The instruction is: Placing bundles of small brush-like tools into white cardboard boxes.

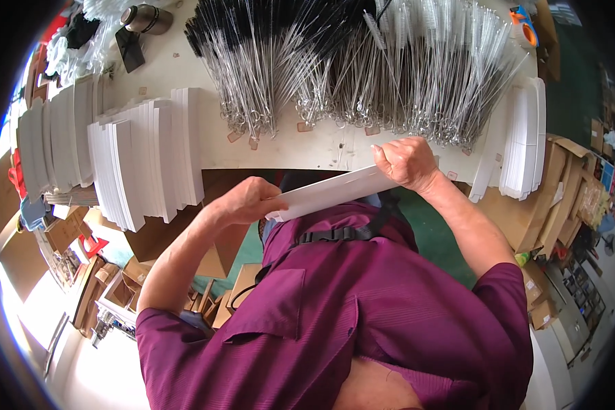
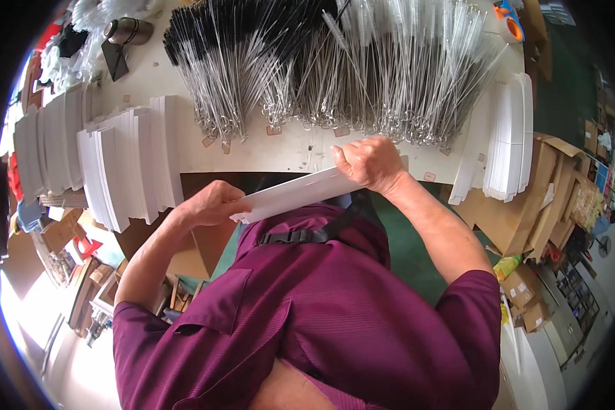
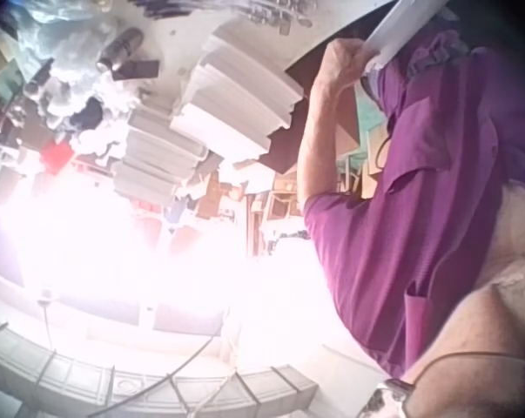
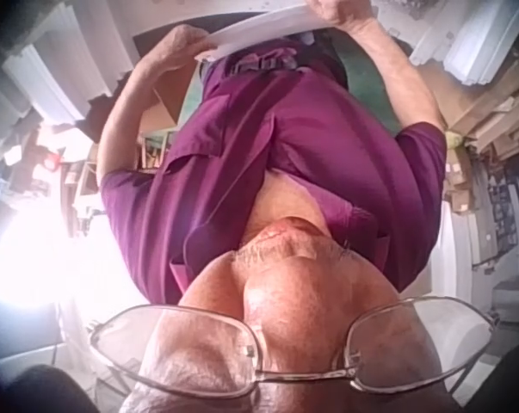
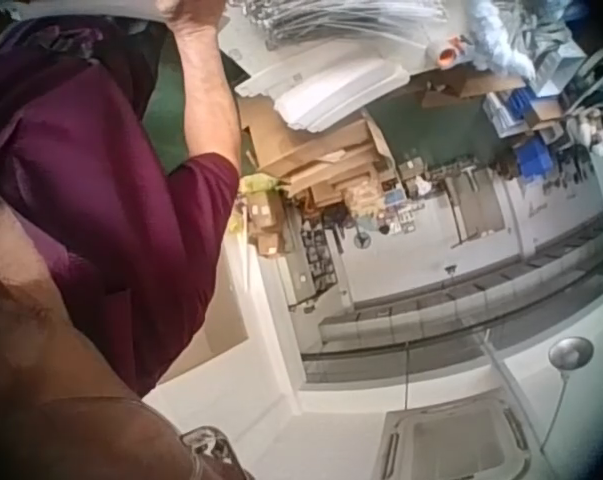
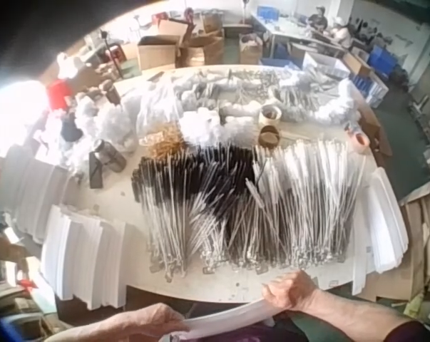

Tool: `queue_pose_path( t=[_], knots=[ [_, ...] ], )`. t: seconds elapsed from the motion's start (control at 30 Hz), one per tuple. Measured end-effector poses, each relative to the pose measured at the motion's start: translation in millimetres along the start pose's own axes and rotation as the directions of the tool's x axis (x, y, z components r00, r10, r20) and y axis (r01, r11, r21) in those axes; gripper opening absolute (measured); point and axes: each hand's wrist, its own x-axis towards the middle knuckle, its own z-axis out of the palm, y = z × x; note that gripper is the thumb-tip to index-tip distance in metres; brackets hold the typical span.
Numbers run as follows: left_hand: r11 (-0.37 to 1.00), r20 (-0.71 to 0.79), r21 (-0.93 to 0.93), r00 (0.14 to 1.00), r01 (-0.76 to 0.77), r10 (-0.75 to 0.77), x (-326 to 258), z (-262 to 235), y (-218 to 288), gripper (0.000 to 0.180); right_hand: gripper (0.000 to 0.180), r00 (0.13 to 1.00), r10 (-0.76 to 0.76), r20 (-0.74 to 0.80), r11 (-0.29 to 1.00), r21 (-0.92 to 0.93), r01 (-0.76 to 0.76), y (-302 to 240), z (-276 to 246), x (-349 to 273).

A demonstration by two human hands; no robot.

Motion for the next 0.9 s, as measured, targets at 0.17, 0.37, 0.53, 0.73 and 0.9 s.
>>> queue_pose_path(
  t=[0.17,0.37,0.53,0.73,0.9],
  knots=[
    [0.954,-0.063,0.287,0.992,-0.086,0.109,0.3,-23.6,49.3,0.039,0.042,0.999,-0.007,0.035,0.998,-0.069,0.01,-5.7,3.4,11.8],
    [0.998,0.063,0.011,0.996,-0.057,0.056,50.9,-3.5,104.0,0.045,0.042,0.993,-0.086,-0.083,0.993,0.068,0.092,-41.8,19.1,55.0],
    [0.984,0.254,-0.177,0.965,-0.017,0.062,54.9,10.7,71.3,0.044,0.041,0.996,-0.081,-0.042,0.989,0.12,0.085,-26.8,14.0,36.1],
    [0.987,0.132,-0.16,0.991,0.017,0.004,29.1,12.8,53.5,0.042,0.051,0.974,0.189,-0.123,0.98,-0.048,-0.196,31.2,-22.0,17.6],
    [0.995,-0.07,-0.066,0.995,-0.071,0.066,30.9,13.7,58.1,0.04,0.037,0.863,0.497,-0.091,0.851,0.244,-0.465,16.9,-30.6,27.0]
  ],
)
